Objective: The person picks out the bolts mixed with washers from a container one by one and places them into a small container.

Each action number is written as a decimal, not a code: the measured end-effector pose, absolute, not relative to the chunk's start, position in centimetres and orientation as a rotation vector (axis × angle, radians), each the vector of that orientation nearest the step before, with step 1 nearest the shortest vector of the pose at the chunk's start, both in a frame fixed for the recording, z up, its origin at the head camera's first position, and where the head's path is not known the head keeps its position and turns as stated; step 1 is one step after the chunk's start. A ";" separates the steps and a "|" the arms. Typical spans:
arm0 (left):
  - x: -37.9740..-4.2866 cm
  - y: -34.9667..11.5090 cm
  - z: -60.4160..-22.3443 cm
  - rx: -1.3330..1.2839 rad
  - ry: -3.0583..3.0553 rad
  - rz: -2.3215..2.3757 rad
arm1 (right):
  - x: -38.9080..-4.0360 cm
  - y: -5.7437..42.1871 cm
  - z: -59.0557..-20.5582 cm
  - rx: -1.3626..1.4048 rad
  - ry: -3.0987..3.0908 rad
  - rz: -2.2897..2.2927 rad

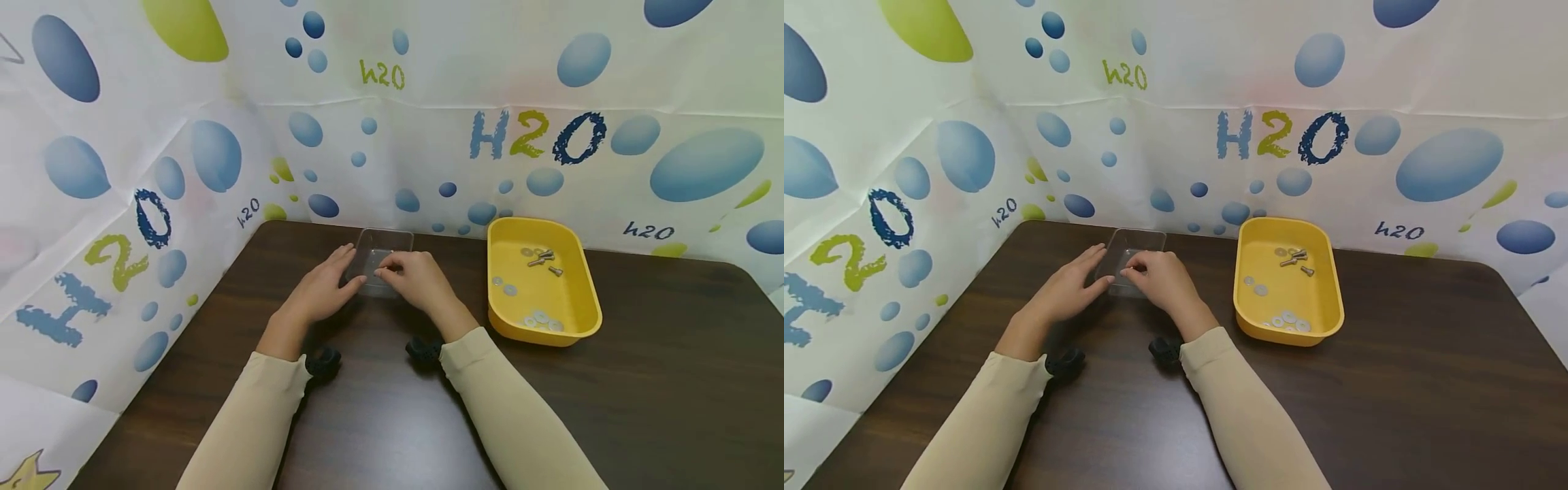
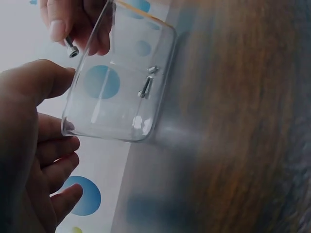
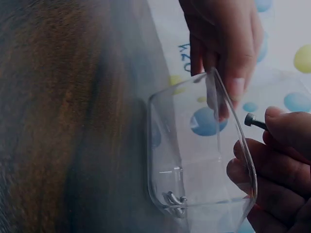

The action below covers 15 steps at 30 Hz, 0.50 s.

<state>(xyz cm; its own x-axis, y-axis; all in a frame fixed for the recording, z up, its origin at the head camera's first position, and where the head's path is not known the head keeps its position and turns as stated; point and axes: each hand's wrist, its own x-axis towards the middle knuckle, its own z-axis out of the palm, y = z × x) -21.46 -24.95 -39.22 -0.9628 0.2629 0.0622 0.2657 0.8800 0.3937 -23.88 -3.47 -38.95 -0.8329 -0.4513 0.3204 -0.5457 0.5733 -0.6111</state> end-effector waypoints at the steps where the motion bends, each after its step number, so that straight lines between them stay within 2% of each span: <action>1: -21.5 -24.8 -39.3 -0.439 -3.040 -0.642 | -23.8 -3.5 -39.0 0.852 -2.674 1.088; 15: -21.6 -24.7 -40.2 -0.464 -3.016 -0.688 | -23.4 -4.2 -39.7 0.885 -2.695 0.853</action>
<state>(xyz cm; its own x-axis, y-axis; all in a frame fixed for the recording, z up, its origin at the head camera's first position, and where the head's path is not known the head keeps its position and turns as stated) -21.61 -24.67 -40.16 -0.9559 0.2833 0.0779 0.2890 0.8592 0.4222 -23.43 -4.19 -39.68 -0.8067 -0.4880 0.3334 -0.5910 0.6583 -0.4662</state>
